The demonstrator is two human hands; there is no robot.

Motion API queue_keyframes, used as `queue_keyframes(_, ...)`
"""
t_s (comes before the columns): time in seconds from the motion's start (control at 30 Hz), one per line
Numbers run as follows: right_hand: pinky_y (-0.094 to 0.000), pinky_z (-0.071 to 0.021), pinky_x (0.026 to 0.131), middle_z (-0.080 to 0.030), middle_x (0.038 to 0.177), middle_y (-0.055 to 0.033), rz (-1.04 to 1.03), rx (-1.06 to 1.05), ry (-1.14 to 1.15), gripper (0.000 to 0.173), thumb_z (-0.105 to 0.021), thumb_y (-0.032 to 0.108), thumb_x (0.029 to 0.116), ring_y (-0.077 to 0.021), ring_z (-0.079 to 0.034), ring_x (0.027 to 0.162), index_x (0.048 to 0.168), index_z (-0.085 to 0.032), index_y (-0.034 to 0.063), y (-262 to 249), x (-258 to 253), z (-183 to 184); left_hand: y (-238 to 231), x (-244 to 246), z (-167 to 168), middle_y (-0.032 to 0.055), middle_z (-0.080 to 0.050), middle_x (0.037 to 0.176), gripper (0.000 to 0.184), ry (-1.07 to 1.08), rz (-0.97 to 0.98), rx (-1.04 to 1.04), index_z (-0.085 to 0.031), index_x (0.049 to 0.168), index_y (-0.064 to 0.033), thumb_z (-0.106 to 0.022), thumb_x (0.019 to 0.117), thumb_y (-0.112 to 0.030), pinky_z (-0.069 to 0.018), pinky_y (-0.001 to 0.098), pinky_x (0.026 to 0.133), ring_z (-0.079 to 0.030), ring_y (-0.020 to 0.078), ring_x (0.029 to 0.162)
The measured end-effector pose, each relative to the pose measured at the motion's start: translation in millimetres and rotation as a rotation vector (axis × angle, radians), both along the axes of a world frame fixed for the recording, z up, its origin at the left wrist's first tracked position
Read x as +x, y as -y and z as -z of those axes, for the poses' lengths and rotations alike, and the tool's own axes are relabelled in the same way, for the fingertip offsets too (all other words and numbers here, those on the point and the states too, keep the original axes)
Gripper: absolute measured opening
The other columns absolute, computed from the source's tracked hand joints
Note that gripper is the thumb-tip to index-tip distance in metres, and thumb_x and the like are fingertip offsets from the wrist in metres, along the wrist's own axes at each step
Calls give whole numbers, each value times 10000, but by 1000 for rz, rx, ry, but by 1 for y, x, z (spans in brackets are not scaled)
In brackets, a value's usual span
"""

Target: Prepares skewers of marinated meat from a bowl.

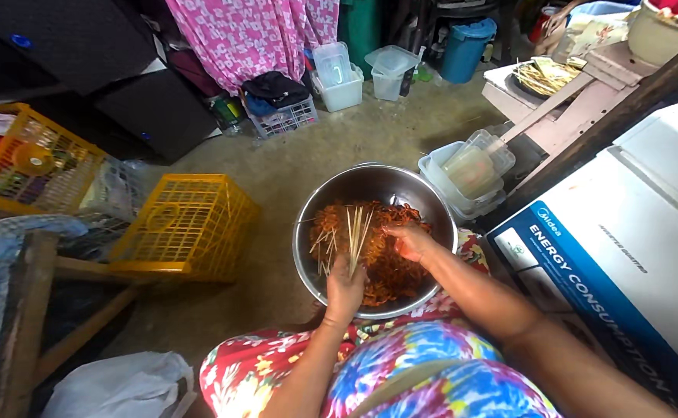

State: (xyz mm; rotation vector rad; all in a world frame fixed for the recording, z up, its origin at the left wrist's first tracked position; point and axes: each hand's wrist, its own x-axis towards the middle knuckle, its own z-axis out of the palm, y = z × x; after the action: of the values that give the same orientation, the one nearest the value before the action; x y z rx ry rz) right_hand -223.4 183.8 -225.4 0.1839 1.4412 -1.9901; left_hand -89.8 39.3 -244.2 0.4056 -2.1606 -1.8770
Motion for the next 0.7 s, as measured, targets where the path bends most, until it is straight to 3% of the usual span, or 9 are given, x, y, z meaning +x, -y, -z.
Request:
queue_keyframes(0.17,-324,-575,784,-660,1048,-89,-92,-3,14,192,-572,83,1028,-148,-668,895,1205,-544,14,-1,1,1,-1,1,0,-16,-643,700,219,-5,1,10,-561,1132,23,-553,914,8,-537,223,528,-623,67,558)
queue_keyframes(0.27,-361,-603,783,-669,1018,-104,-131,26,-29,173,-567,76,1034,-177,-685,867,1176,-572,-21,-1,1,0,-1,0,1,-12,-645,707,229,-18,-16,21,-556,1148,28,-549,920,15,-536,222,521,-626,69,558)
queue_keyframes(0.37,-326,-579,817,-683,1013,-103,-194,88,-221,187,-627,-24,957,-152,-664,876,1137,-639,-72,-6,-4,7,-1,0,3,-8,-640,699,223,-56,-100,19,-542,1160,39,-534,939,11,-521,222,519,-615,67,557)
queue_keyframes(0.43,-301,-572,798,-679,1002,-112,-139,108,-260,241,-636,-94,907,-147,-655,847,1147,-638,-83,-8,-9,8,1,0,2,-1,-634,705,232,-53,-150,24,-535,1172,48,-529,943,13,-530,226,525,-617,72,560)
queue_keyframes(0.6,-315,-560,713,-656,935,-100,158,-60,-107,186,-540,-95,963,-172,-643,773,1129,-595,-31,-9,-17,9,2,0,1,7,-641,733,234,13,3,24,-555,1160,37,-549,926,23,-526,224,527,-612,71,565)
queue_keyframes(0.7,-345,-578,747,-662,925,-103,178,-82,-114,183,-558,-123,933,-183,-649,782,1083,-614,-33,-8,-18,11,0,0,-1,-5,-636,714,243,35,59,13,-567,1153,24,-564,910,21,-516,222,527,-604,66,558)
